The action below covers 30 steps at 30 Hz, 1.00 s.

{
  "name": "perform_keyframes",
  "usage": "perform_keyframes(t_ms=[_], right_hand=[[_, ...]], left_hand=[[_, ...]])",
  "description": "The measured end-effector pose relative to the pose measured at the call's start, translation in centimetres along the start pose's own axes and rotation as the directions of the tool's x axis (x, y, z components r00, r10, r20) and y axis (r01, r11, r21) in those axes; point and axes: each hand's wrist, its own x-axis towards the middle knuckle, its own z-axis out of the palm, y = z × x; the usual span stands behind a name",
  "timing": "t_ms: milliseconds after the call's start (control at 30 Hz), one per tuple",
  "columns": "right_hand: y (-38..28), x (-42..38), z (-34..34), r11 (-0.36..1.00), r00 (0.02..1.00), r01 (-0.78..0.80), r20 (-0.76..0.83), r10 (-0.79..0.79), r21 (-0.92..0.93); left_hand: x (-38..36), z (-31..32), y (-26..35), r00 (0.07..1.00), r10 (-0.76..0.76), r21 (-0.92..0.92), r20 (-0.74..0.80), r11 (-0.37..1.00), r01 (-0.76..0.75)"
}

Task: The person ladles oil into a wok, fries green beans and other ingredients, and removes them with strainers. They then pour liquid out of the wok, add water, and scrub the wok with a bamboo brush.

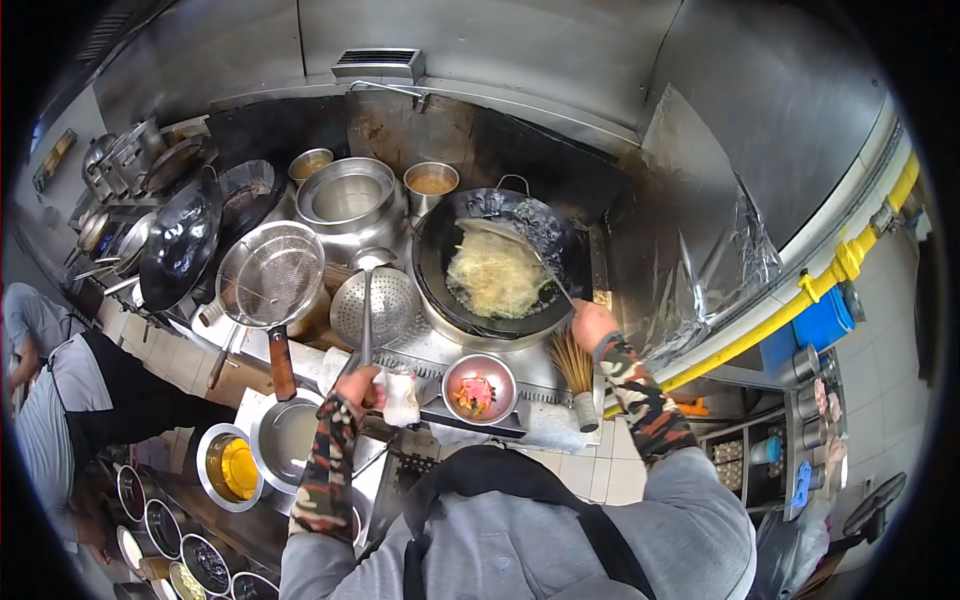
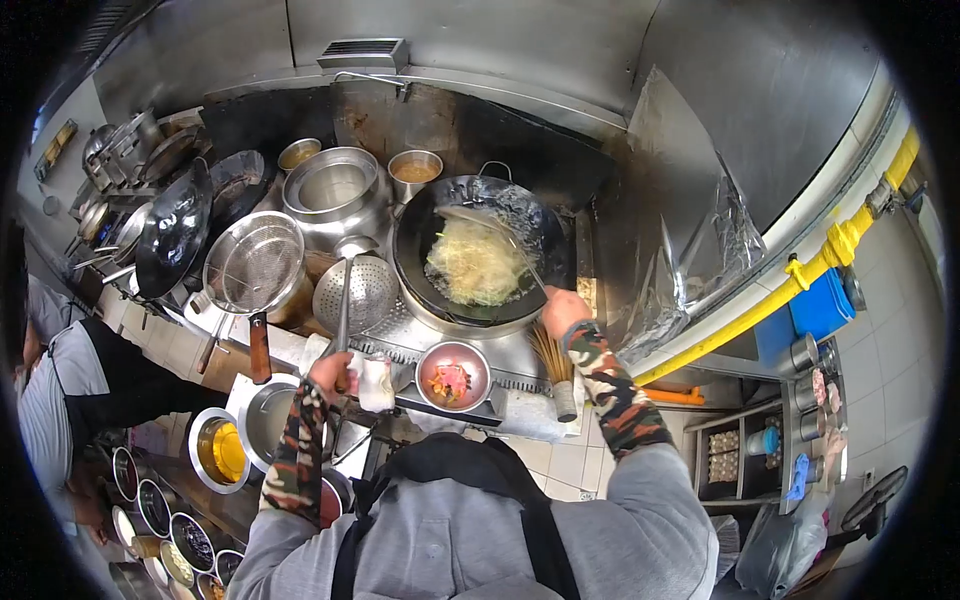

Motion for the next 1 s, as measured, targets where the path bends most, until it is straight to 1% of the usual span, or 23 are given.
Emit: perform_keyframes(t_ms=[67,133,200,267,300,367,400,467,500,533,567,600,633,667,733,767,800,833,867,900,933,967,1000], right_hand=[[0.8,-0.4,-1.5,0.993,0.993,0.116,0.03,-0.116,0.004],[0.8,0.5,-2.5,0.996,0.996,0.082,0.02,-0.082,-0.015],[1.1,1.8,-2.5,0.999,0.999,0.034,-0.04,-0.033,0.019],[1.0,2.9,-1.7,0.999,0.999,0.021,-0.043,-0.022,-0.028],[0.6,3.1,-1.3,0.998,0.999,0.036,-0.026,-0.037,-0.06],[0.5,2.8,-0.2,0.992,0.995,0.087,-0.037,-0.091,-0.091],[1.1,2.1,0.2,0.99,0.991,0.128,-0.029,-0.13,-0.06],[1.7,0.5,-0.4,0.978,0.978,0.207,-0.036,-0.206,0.02],[0.1,-0.7,-3.6,0.989,0.989,0.146,0.025,-0.146,0.019],[1.1,-1.4,-4.2,0.981,0.983,0.18,-0.041,-0.178,0.064],[1.5,-1.8,-5.1,0.985,0.986,0.159,-0.065,-0.154,0.073],[1.9,-1.9,-5.8,0.987,0.987,0.138,-0.088,-0.131,0.081],[3.4,-1.4,-5.0,0.998,0.993,0.068,-0.097,-0.066,0.018],[4.2,-1.2,-4.3,0.998,0.994,0.064,-0.095,-0.062,0.016],[5.4,-0.9,-2.7,0.997,0.977,-0.04,-0.207,0.052,0.06],[5.5,-1.2,-1.7,0.995,0.975,-0.086,-0.21,0.072,-0.057],[5.7,-1.8,-1.0,0.995,0.975,-0.081,-0.21,0.067,-0.056],[5.5,-2.5,-0.4,0.879,0.935,-0.356,0.117,0.336,0.318],[4.1,-3.2,-1.0,0.719,0.854,-0.515,0.353,0.382,0.467],[2.6,-3.9,-1.6,0.518,0.718,-0.69,0.567,0.403,0.506],[0.0,-4.6,-3.3,0.477,0.674,-0.731,0.627,0.39,0.489],[-0.6,-4.8,-2.8,0.476,0.676,-0.728,0.628,0.385,0.493],[-1.0,-5.0,-2.3,0.226,0.577,-0.817,0.753,0.315,0.531]], left_hand=[[1.6,0.6,1.4,0.986,0.004,0.268,-0.165,0.963,0.041],[0.3,1.7,2.0,0.936,0.268,0.559,-0.229,0.823,-0.099],[0.8,1.4,1.4,0.925,0.317,0.569,-0.21,0.809,-0.148],[-2.1,2.3,1.8,0.938,0.312,0.465,-0.15,0.86,-0.211],[-3.6,2.6,2.0,0.959,0.251,0.33,-0.134,0.924,-0.196],[-6.4,2.5,1.5,0.953,0.276,0.295,-0.124,0.927,-0.23],[-7.8,2.2,1.1,0.948,0.297,0.252,-0.111,0.932,-0.262],[-10.9,1.3,0.1,0.962,0.272,0.098,-0.002,0.958,-0.27],[-11.9,0.8,-0.9,0.957,0.291,0.077,0.003,0.954,-0.291],[-12.8,0.2,-1.9,0.951,0.309,0.057,0.006,0.949,-0.309],[-13.6,0.1,-2.7,0.935,0.352,-0.033,0.039,0.936,-0.351],[-14.3,0.0,-3.1,0.938,0.345,-0.034,0.041,0.939,-0.343],[-15.0,0.0,-3.4,0.925,0.377,-0.029,0.046,0.926,-0.376],[-15.5,0.0,-3.3,0.91,0.41,-0.025,0.053,0.912,-0.41],[-16.1,-0.1,-3.2,0.922,0.384,-0.047,0.051,0.923,-0.381],[-16.2,-0.2,-3.2,0.915,0.401,-0.08,0.046,0.914,-0.397],[-16.3,-0.2,-3.3,0.906,0.421,-0.115,0.038,0.903,-0.415],[-16.8,-0.1,-3.1,0.904,0.426,-0.118,0.03,0.9,-0.42],[-17.5,0.1,-3.0,0.907,0.42,-0.126,0.029,0.902,-0.414],[-17.7,-0.1,-3.0,0.908,0.419,-0.128,0.026,0.902,-0.412],[-17.9,-0.3,-3.1,0.908,0.417,-0.129,0.024,0.902,-0.411],[-17.8,-0.7,-3.4,0.906,0.421,-0.089,0.036,0.905,-0.417],[-17.7,-1.0,-3.6,0.905,0.423,-0.047,0.048,0.906,-0.421]])
